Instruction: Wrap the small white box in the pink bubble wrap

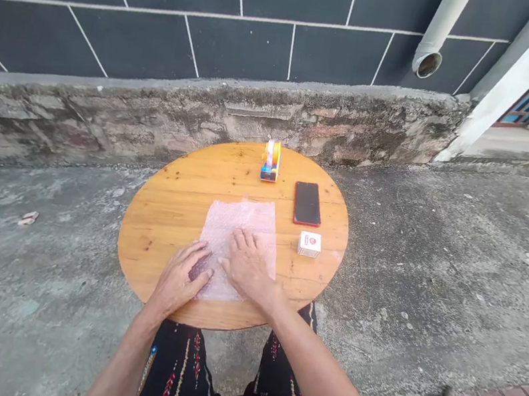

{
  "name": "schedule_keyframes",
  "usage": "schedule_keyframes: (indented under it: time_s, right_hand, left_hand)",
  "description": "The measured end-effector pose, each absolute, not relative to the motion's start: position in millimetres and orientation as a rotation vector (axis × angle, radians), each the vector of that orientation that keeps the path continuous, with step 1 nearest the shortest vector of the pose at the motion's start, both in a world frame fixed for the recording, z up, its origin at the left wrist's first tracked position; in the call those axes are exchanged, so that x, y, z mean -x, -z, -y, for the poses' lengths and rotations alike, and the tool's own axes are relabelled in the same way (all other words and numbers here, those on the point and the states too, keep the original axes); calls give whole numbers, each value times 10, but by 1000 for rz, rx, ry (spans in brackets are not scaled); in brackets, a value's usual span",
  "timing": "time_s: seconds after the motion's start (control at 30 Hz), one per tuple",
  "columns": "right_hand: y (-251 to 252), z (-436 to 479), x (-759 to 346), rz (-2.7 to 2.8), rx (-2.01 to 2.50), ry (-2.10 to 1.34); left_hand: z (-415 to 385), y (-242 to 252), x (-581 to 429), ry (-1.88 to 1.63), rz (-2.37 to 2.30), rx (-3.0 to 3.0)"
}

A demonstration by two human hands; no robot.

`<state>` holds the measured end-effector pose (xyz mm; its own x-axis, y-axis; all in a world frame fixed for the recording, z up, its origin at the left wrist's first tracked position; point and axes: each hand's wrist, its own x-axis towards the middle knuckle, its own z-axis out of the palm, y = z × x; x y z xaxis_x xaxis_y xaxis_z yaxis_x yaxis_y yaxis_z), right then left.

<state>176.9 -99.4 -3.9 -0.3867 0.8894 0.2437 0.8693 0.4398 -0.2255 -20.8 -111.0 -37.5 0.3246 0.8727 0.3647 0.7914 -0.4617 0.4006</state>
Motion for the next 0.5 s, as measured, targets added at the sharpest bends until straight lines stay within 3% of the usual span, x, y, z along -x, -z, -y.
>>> schedule_keyframes:
  time_s: [0.5]
  right_hand:
    - [203, 953, -2222, 2278, 1680, 4]
  left_hand:
    - [1089, 301, 139, -818, -1574, -2422]
